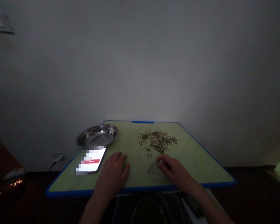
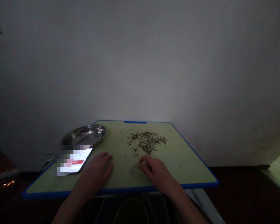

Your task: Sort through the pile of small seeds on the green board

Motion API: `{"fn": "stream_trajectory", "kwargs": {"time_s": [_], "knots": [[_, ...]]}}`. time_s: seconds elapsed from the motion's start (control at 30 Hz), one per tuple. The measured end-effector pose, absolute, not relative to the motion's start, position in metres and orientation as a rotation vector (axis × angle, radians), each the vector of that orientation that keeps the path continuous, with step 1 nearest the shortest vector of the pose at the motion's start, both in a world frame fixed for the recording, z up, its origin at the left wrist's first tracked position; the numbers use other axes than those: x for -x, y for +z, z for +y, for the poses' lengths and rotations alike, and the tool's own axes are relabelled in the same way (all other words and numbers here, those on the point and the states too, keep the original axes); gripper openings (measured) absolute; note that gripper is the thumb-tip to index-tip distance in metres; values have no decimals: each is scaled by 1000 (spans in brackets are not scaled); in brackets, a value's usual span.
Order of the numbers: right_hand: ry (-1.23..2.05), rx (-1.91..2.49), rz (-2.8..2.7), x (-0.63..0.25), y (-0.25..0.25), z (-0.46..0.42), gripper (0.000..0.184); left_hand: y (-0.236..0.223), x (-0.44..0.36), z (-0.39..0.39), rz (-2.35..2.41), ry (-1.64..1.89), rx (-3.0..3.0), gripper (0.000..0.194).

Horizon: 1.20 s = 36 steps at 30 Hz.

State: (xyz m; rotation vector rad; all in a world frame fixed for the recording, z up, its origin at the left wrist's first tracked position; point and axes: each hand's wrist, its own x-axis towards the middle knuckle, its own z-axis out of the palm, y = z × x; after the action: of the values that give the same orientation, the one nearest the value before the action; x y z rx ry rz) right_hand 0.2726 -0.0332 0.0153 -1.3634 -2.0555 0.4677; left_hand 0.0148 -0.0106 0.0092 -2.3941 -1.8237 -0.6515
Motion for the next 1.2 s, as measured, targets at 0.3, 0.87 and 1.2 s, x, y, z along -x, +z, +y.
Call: {"fn": "stream_trajectory", "kwargs": {"time_s": [0.3, 0.87, 1.2], "knots": [[551, 1416, -1774, -287, 6, -29, 34, 9, -13, -7, -1833, -599, 2408, 42], [519, 1382, -1651, -290, 7, -31, 36, 11, -13, -9, -1826, -626, 2389, 40], [478, 1379, -1481, -297, 8, -21, 41, 15, -15, -12, -1832, -608, 2388, 40]]}}
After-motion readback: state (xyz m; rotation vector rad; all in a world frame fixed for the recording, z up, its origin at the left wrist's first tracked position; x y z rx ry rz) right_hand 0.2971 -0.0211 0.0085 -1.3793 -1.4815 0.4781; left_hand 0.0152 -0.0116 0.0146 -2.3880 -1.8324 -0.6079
